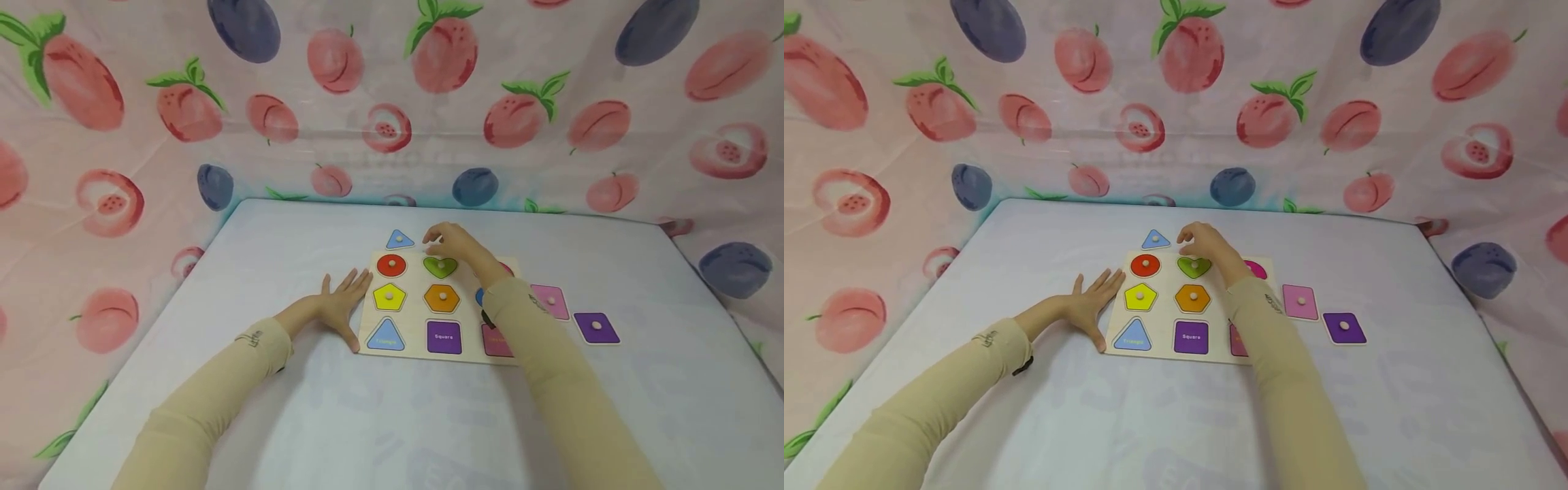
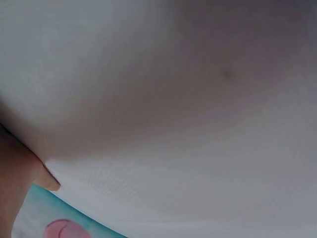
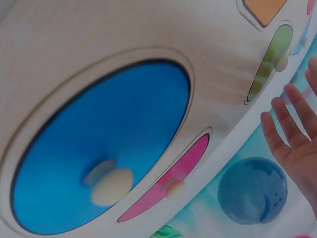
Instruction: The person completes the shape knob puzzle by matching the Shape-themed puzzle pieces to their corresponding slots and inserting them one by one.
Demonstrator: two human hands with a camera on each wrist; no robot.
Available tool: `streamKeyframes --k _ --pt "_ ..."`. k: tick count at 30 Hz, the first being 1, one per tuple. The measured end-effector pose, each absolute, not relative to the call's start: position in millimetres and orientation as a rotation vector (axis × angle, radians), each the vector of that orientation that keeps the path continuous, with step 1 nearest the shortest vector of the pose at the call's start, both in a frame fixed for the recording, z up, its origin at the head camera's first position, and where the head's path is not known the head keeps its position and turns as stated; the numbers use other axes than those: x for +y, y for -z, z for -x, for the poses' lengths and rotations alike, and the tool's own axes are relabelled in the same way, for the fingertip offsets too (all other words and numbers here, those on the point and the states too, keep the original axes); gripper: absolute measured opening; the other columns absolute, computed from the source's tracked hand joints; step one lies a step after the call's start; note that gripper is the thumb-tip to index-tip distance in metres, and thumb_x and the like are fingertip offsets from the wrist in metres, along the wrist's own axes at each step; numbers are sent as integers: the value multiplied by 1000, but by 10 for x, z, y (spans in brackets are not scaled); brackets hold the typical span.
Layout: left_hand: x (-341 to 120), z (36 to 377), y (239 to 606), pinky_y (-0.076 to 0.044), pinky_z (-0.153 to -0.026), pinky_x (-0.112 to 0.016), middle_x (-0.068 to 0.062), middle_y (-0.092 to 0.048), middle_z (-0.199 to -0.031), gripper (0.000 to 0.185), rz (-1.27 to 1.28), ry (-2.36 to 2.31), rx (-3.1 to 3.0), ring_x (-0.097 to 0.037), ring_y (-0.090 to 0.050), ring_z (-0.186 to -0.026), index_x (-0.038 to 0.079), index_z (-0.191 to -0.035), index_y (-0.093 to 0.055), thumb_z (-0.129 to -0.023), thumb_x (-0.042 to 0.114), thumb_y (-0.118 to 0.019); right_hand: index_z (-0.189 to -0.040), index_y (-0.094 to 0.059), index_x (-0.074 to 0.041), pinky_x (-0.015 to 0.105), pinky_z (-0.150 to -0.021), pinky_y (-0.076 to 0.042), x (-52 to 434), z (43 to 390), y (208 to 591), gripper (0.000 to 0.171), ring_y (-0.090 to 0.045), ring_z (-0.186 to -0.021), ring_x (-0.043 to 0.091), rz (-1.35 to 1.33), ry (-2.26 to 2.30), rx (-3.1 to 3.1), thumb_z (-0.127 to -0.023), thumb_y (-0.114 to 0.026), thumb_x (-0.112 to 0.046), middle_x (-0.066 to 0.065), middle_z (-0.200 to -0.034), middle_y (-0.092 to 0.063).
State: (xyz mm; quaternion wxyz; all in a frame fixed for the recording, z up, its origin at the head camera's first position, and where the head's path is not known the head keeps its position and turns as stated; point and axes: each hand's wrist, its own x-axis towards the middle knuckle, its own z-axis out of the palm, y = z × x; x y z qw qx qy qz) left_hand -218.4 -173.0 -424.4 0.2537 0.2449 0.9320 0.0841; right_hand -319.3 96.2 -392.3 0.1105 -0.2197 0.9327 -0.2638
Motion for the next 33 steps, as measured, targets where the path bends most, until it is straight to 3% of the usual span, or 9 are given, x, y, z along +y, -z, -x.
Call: streamKeyframes --k 28,30,33 --pt "-1722 2182 4308 20 -106 -65 -4 23 -157 140 -653 -210 2524 -26 26 -143 13 -150 16 -59 54 -83 -115 -63 -2 44 -108 -36 481 3519 3982 25 -46 -123 33 521 799 2745 -91 -60 -10 19 -132 -52" --pt "-1730 2182 4292 19 -106 -65 -5 23 -157 140 -654 -203 2529 -26 26 -143 12 -150 16 -59 54 -83 -111 -66 -5 43 -106 -38 465 3583 4027 23 -49 -119 30 545 804 2749 -90 -61 -12 17 -128 -55" --pt "-1749 2187 4255 19 -106 -65 -5 22 -157 140 -656 -207 2537 -26 25 -144 12 -150 15 -59 53 -83 -98 -71 -12 38 -90 -46 470 3981 4378 16 -55 -100 24 625 825 2800 -84 -70 -21 10 -110 -62"
